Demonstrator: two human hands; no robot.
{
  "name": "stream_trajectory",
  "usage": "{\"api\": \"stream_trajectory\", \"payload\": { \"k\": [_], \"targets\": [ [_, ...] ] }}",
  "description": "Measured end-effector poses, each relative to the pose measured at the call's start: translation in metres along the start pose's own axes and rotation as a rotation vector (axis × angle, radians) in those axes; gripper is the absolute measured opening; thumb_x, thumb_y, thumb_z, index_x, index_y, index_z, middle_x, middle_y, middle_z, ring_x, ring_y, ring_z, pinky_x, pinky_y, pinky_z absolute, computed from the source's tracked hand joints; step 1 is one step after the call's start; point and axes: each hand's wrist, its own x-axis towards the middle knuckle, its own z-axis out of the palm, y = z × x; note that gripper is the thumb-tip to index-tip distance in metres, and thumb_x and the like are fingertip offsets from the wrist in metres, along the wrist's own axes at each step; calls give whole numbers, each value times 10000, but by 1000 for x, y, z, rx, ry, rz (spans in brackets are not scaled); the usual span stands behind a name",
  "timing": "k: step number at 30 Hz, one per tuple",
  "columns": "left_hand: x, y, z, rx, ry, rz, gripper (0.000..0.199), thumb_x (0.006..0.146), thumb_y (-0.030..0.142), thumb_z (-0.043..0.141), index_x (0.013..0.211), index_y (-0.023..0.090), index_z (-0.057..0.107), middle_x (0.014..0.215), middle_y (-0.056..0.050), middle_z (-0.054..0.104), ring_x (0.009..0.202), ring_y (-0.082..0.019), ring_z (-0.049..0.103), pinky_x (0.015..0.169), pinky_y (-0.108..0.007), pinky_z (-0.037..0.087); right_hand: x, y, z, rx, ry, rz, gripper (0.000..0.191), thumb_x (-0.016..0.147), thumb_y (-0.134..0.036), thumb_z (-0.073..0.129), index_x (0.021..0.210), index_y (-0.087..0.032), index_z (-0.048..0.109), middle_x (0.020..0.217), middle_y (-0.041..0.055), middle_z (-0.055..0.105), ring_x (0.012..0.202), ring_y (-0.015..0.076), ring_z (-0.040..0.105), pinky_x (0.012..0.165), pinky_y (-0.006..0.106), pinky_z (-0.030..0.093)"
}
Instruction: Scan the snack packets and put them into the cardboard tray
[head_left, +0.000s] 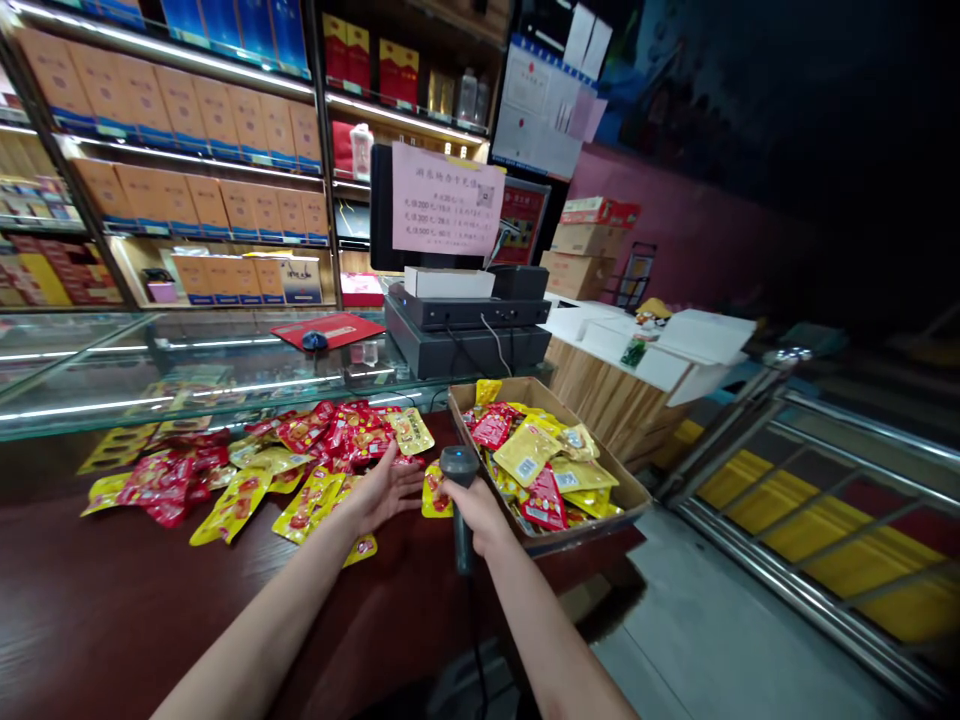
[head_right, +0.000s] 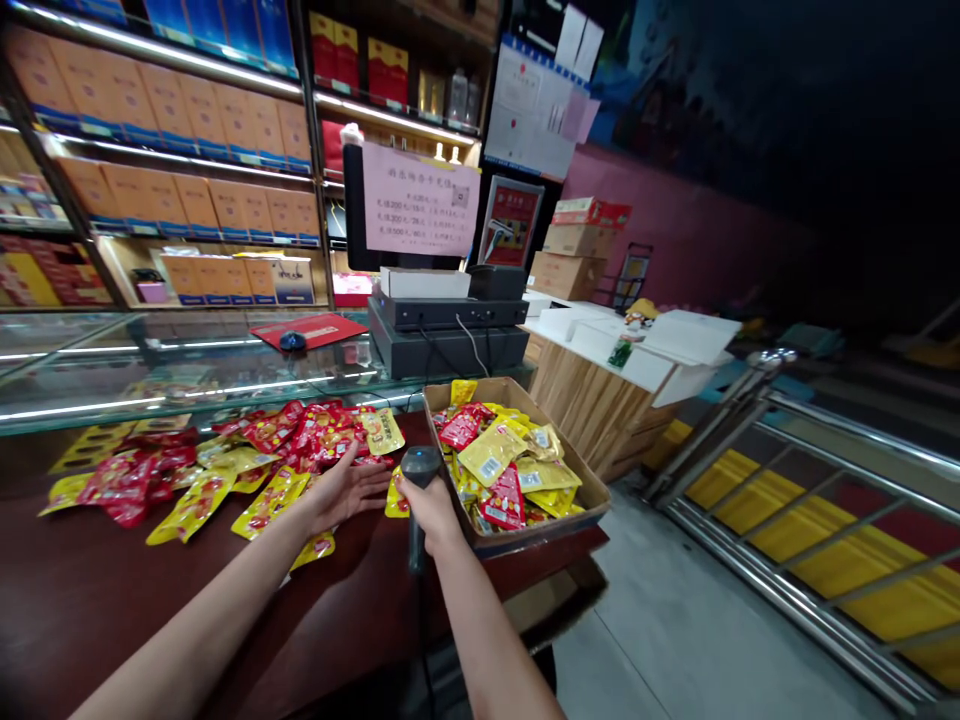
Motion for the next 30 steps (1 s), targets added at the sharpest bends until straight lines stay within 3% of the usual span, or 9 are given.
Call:
{"api": "stream_trajectory", "payload": {
  "k": [5, 9, 12, 17, 23, 26, 30],
  "targets": [
    [-2, 7, -14, 32, -25, 8, 686, 835, 588, 440, 1260, 52, 496, 1297, -252, 502, 1250, -310, 438, 959, -427, 397, 3, -1, -1, -9, -1, 59, 284, 575, -186, 669, 852, -136, 704, 752, 47, 714, 741, 200, 661, 702, 290, 492],
    [-3, 9, -17, 18, 6, 13, 636, 824, 579, 475, 1173, 53, 552, 1213, -249, 563, 1183, -314, 503, 916, -437, 432, 0, -2, 1, -12, -38, -15, 294, 588, -205, 681, 877, -153, 702, 854, 47, 722, 849, 213, 654, 774, 295, 475],
    [-6, 6, -13, 34, 28, 34, 556, 813, 547, 529, 1094, 72, 596, 1133, -215, 619, 1076, -284, 581, 844, -384, 478, -7, -4, 10, -60, -83, -100, 270, 616, -240, 685, 872, -156, 701, 859, 40, 716, 869, 207, 639, 802, 299, 457],
    [-14, 1, -13, 126, 50, 152, 314, 750, 301, 704, 993, 113, 641, 955, -123, 698, 759, -173, 665, 679, -259, 515, -19, -10, 30, -64, -199, -134, 262, 635, -241, 679, 883, -157, 691, 826, 27, 708, 839, 196, 637, 776, 291, 462],
    [-12, 7, -31, 113, 103, 331, 215, 697, 182, 742, 872, 138, 625, 826, -77, 708, 672, -163, 669, 616, -250, 516, -31, -23, 44, -19, -209, -140, 241, 624, -230, 690, 849, -146, 675, 864, 41, 701, 858, 187, 638, 779, 281, 474],
    [-15, 14, -35, 83, 102, 387, 210, 705, 177, 731, 861, 144, 596, 772, -58, 698, 605, -151, 652, 558, -239, 496, -38, -31, 51, 83, -257, -72, 267, 603, -275, 711, 822, -139, 641, 860, 51, 686, 743, 176, 652, 663, 283, 510],
    [-24, 21, -32, 64, 123, 431, 255, 702, 182, 735, 884, 157, 558, 744, -28, 678, 555, -126, 622, 488, -208, 447, -44, -37, 60, 68, -331, 5, 233, 605, -318, 690, 719, -145, 584, 559, -21, 583, 437, 109, 542, 406, 217, 418]
  ]
}}
